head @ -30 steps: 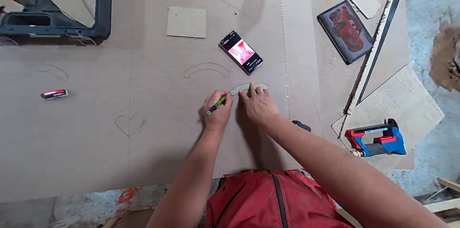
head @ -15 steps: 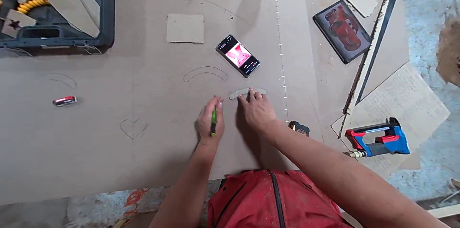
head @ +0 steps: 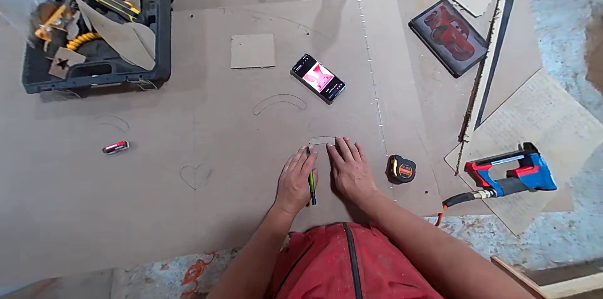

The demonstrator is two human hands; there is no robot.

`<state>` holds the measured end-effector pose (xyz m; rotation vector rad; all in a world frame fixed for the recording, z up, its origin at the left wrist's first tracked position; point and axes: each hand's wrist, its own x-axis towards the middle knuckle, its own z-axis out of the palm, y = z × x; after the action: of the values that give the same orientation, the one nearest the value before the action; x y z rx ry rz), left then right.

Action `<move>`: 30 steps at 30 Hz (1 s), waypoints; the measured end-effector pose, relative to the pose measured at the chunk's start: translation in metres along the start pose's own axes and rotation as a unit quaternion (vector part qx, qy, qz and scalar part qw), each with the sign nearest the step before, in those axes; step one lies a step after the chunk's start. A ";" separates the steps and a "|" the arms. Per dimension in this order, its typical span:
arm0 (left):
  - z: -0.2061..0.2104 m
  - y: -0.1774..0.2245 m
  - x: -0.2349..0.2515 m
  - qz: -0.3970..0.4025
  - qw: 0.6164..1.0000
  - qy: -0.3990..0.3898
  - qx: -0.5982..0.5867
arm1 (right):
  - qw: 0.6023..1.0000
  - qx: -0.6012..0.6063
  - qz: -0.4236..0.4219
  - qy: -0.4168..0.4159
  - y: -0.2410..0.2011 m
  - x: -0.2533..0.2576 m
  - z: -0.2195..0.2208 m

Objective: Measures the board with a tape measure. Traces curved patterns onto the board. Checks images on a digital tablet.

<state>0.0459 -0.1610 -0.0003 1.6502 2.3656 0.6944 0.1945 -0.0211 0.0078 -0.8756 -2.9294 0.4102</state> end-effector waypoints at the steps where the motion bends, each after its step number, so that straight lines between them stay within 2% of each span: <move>1: 0.000 -0.002 0.002 0.003 1.000 0.007 -0.002 | 1.000 -0.001 0.000 0.006 -0.001 0.000 0.003; 6: -0.002 -0.007 0.009 0.046 0.999 -0.015 0.008 | 0.998 -0.003 -0.003 0.064 0.001 -0.002 0.018; 11: -0.003 -0.013 0.009 0.077 0.997 -0.011 0.000 | 0.998 0.007 0.021 0.064 -0.012 -0.001 0.017; 23: -0.001 -0.015 0.008 0.076 0.997 -0.015 0.001 | 0.998 0.020 0.031 0.049 -0.013 0.000 0.020; 30: 0.002 -0.016 0.008 0.063 0.998 -0.004 -0.015 | 0.997 0.021 0.024 0.070 -0.012 0.000 0.023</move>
<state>0.0298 -0.1578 -0.0085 1.7994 2.2494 0.7386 0.1851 -0.0361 -0.0113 -0.9295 -2.7675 0.3929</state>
